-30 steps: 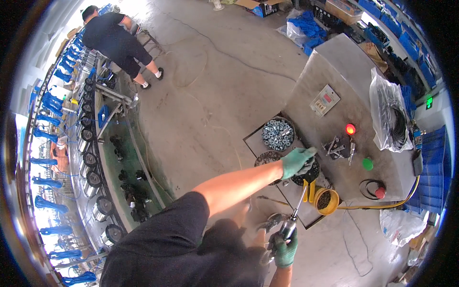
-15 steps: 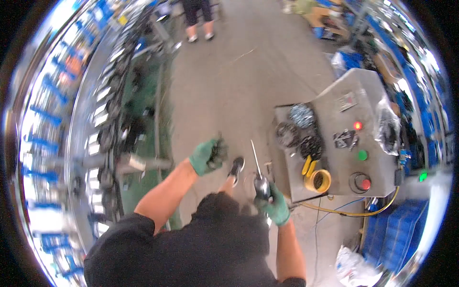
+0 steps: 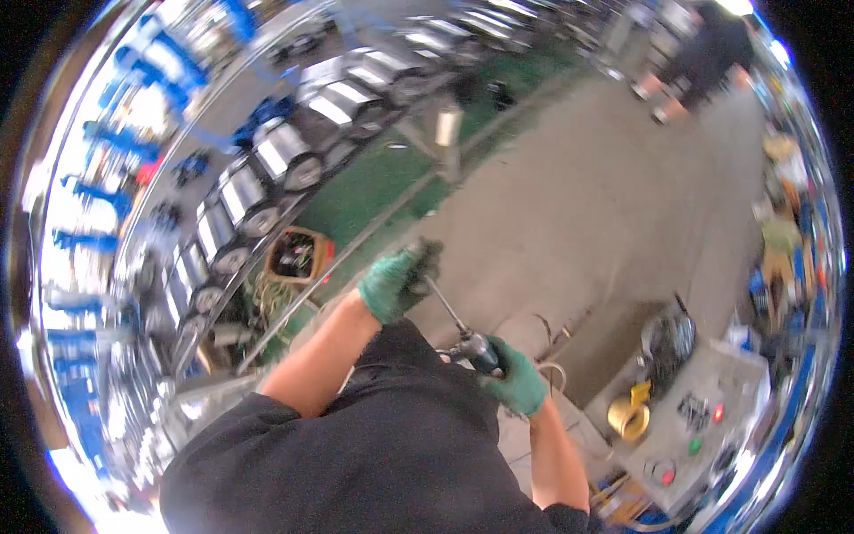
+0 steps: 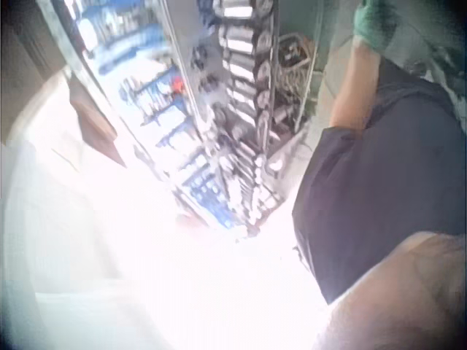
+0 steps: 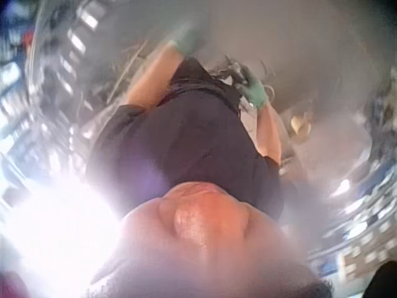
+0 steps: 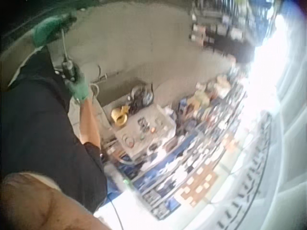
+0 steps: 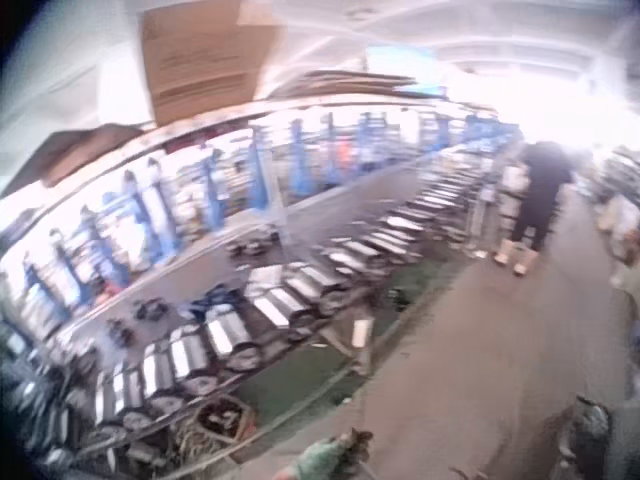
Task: The person uses a handheld nozzle to apply a substance to the shaft of a pump, wipes the exterior of the pumps with a blue cloth, and then uses a power screwdriver to fasten screws into the base of the pumps on a factory assembly line.
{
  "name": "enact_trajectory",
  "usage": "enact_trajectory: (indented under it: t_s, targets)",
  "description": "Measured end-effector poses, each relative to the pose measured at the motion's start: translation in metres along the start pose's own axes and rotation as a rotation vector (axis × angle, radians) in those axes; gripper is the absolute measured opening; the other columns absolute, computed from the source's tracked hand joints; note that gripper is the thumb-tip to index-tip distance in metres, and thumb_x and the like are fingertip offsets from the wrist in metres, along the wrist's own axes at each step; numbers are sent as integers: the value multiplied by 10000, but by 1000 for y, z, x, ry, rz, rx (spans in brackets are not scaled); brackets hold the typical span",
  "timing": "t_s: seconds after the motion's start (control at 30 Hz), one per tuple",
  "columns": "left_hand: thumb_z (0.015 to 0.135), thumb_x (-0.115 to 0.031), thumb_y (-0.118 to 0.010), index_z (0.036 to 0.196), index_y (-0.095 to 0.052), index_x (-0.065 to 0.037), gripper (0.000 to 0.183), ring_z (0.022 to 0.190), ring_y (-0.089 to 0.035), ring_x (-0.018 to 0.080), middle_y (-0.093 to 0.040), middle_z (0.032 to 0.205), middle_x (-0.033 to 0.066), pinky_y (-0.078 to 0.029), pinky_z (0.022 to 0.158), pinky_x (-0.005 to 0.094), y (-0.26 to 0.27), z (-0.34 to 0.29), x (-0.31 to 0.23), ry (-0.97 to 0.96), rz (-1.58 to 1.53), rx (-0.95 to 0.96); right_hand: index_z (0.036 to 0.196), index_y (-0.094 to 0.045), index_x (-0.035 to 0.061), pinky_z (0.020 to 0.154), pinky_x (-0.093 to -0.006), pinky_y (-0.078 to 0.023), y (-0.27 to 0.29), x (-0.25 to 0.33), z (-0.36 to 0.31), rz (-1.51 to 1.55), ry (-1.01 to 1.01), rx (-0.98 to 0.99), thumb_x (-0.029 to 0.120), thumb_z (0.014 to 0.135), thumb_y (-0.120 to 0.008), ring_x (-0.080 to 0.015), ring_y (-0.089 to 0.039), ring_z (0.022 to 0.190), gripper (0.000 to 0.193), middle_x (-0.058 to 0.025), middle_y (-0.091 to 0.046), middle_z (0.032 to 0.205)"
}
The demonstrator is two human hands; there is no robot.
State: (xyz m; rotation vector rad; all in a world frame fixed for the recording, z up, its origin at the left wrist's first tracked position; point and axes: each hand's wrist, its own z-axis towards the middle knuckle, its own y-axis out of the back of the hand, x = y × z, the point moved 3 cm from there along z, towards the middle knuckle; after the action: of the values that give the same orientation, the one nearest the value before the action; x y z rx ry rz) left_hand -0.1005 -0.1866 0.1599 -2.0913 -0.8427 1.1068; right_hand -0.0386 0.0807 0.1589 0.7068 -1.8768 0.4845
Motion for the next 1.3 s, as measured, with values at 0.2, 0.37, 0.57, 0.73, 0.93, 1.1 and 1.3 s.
enact_trajectory:
  t_s: [0.2,0.37,0.57,0.73,0.93,1.1,1.3]
  targets:
    - [967,-392,-700,1161,-619,-29,419,644,-455,82,-538,811,-23,-365,535,226,129,-113,-32,-91,-135,-168,1333,-504,28,544,-282,-510,-98,16,48,-14,-66,162,18,780,-694,-136,-602,645,585,-54,-625,826]
    - [973,-464,-669,1108,-627,-76,412,598,-412,92,-494,747,-46,-324,522,251,220,-220,-60,-193,-140,-278,1329,-554,32,748,-283,-498,-202,41,80,-127,-157,331,63,784,-717,-116,-590,853,570,-35,-642,1003]
    - [1008,-347,-644,1277,-576,-56,402,626,-448,95,-527,837,-15,-349,529,233,285,-336,-70,-451,-303,-273,1434,-511,32,945,-307,-480,-339,48,98,-132,-190,517,111,819,-713,-122,-577,1048,652,-39,-648,1185]
    - [1018,-375,-620,1211,-597,-87,347,579,-452,99,-559,811,-24,-350,503,234,314,-425,-51,-719,-447,-384,1438,-506,52,870,-289,-489,-432,26,79,-160,-160,656,146,852,-724,-104,-566,970,632,-23,-642,1096]
    - [996,-478,-617,1071,-631,-155,333,547,-446,62,-626,816,-23,-296,432,202,322,-509,-24,-794,-443,-569,1424,-513,63,695,-282,-489,-512,-3,27,-15,-243,744,234,915,-725,-90,-558,776,577,-12,-608,924]
    - [986,-528,-611,1095,-618,-130,413,508,-415,70,-630,814,-3,-298,431,213,337,-567,-1,-758,-313,-678,1431,-495,58,693,-277,-499,-554,3,-14,-30,-258,781,362,941,-729,-99,-578,778,622,-6,-610,908]
    - [986,-542,-607,1078,-624,-107,445,490,-408,78,-642,798,13,-310,422,215,385,-599,0,-775,-392,-670,1424,-501,58,687,-276,-498,-609,1,-32,-78,-197,706,394,956,-705,-99,-564,746,612,-6,-607,865]
